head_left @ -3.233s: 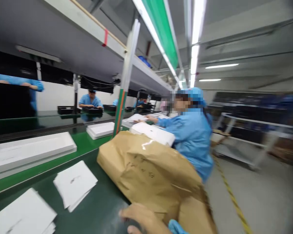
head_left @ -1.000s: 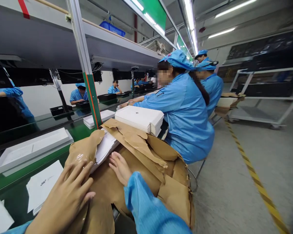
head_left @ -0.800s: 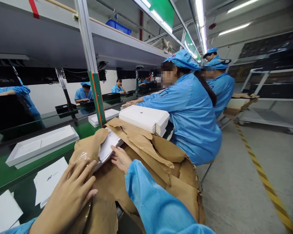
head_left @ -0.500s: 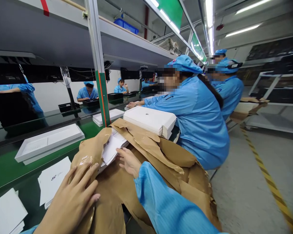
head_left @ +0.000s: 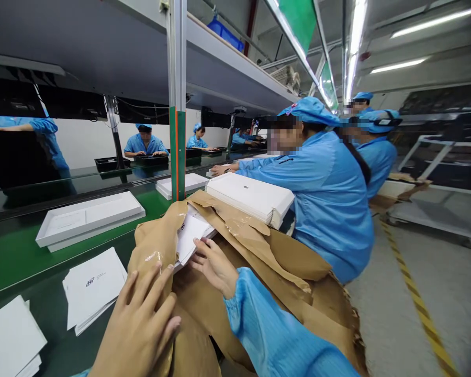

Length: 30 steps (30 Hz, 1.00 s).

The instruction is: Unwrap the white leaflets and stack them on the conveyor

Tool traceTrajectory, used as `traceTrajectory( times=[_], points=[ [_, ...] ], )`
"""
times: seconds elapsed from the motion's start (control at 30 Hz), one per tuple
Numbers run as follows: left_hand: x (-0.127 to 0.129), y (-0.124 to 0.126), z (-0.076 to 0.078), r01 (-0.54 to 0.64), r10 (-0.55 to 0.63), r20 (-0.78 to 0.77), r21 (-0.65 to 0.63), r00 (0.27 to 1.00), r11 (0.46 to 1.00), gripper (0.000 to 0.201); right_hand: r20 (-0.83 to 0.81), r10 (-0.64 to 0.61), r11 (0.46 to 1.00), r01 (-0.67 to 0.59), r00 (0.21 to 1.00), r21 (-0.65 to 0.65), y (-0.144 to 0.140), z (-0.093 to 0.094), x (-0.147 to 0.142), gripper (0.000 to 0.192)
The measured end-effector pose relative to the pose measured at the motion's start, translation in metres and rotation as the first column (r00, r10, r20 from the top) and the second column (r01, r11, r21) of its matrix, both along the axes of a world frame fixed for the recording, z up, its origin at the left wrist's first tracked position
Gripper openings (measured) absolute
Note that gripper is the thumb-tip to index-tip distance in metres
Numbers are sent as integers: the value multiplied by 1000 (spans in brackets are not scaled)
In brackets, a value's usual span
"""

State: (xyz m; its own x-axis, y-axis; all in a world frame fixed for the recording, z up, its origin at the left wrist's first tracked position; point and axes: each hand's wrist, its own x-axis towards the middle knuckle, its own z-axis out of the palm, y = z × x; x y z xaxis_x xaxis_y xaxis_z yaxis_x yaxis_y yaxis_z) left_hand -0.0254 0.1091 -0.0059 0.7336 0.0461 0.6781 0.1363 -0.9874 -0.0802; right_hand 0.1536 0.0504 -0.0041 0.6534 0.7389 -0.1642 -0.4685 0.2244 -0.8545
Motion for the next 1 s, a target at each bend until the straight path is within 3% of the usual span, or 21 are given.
traceTrajectory(
  times=[0.27,0.7,0.87,1.0],
  points=[
    [4,0,-7,24,-25,42,7,999,1000,27,84,-118,991,111,989,80,30,-14,-8,54],
    [0,13,-13,63,-85,117,181,990,981,26,-37,-134,985,137,990,109,-17,-33,-35,64],
    [-3,21,-12,60,-69,77,117,995,991,25,-67,-172,979,178,983,101,-36,-47,-36,68],
    [-4,21,-13,90,-96,67,86,993,992,25,-167,-242,952,268,956,149,-36,-58,-42,61]
  ],
)
